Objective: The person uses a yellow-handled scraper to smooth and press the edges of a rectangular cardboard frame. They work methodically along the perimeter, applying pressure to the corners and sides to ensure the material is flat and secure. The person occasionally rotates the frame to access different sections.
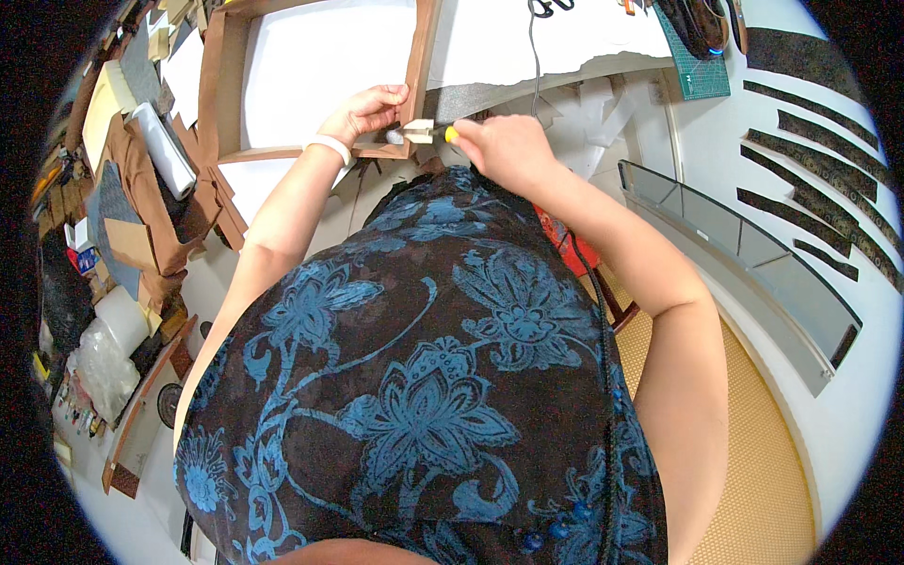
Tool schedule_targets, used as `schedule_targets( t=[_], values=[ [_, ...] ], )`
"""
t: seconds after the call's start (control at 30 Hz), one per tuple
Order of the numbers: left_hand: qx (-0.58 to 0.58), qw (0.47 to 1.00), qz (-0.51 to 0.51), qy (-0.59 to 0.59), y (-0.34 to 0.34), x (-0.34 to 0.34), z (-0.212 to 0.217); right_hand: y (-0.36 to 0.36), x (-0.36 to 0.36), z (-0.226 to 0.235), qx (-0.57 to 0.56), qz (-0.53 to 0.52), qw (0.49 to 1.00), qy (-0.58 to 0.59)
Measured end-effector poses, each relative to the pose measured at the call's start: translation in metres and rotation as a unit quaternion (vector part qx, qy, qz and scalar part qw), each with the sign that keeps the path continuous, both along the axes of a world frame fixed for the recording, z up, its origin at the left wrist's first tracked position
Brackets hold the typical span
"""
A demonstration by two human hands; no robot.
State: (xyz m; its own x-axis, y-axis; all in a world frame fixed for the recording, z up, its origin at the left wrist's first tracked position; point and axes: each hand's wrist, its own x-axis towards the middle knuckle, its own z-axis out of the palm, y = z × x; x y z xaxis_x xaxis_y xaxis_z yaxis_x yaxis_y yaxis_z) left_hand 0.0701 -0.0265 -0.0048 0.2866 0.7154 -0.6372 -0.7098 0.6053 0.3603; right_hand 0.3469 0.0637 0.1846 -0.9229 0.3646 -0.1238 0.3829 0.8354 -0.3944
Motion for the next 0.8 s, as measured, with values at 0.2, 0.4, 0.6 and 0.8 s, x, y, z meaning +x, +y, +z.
schedule_targets(
  t=[0.2,0.4,0.6,0.8],
  values=[
    [-0.001,1.000,0.004,0.017,-0.003,-0.001,-0.009,0.033,-0.012,-0.029,0.022,-0.088,0.992,0.088],
    [-0.013,0.999,0.020,0.024,0.000,0.004,-0.008,0.001,0.023,-0.058,-0.077,-0.043,0.987,0.135],
    [0.001,1.000,0.011,0.000,-0.003,-0.002,-0.015,0.004,0.019,-0.084,-0.119,-0.107,0.969,0.189],
    [0.052,0.998,-0.009,-0.015,-0.009,-0.010,-0.008,0.029,0.008,-0.089,-0.116,-0.100,0.971,0.182]
  ],
)
